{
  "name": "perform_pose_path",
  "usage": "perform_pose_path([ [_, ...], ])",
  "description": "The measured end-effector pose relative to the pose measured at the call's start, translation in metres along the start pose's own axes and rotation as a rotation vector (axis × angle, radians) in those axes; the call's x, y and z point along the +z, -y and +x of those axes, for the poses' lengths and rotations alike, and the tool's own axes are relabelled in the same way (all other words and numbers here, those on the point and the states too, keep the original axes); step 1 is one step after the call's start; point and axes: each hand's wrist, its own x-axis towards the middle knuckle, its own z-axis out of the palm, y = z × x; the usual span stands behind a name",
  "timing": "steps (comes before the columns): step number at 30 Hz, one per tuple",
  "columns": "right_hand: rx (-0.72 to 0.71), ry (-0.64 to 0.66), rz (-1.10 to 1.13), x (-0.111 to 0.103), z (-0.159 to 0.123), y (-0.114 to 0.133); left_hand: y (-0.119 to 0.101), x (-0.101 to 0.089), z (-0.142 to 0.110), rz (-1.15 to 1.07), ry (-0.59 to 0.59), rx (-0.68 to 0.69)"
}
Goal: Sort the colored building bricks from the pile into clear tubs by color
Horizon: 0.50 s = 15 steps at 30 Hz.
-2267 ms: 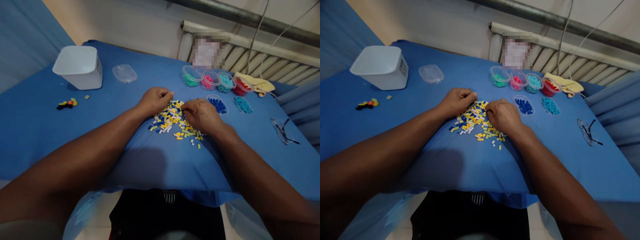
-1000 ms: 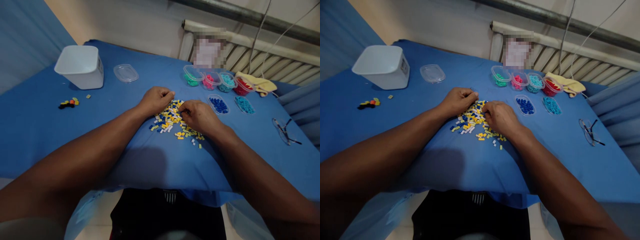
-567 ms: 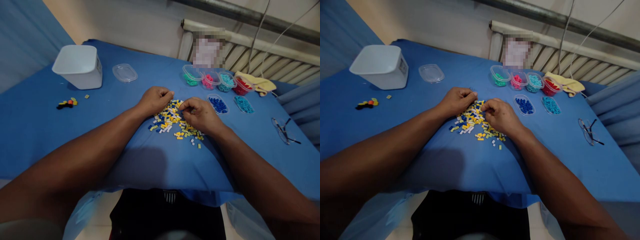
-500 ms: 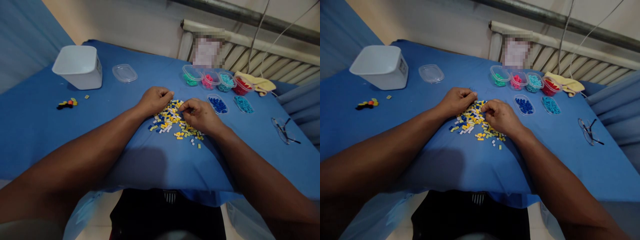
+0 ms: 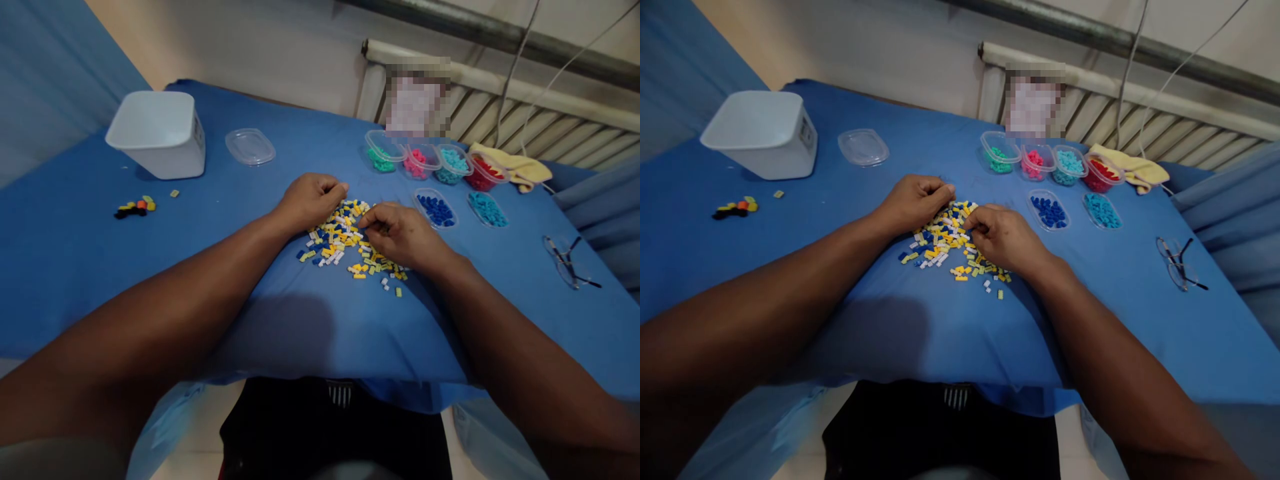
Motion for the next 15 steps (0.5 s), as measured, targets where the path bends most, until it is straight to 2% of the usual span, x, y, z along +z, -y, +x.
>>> perform_pose_path([
  [7,-0.138,0.045,-0.125,-0.0022,0.0008,0.0004,0.0007,-0.0004,0.0005,0.009,0.002,-0.002],
  [10,-0.102,0.04,-0.143,-0.0028,0.0005,0.0005,0.0004,-0.0007,0.0003,-0.002,0.004,0.014],
  [15,0.062,-0.008,-0.035,-0.0018,0.0008,-0.0008,0.0008,0.0002,0.0,-0.012,-0.004,0.023],
])
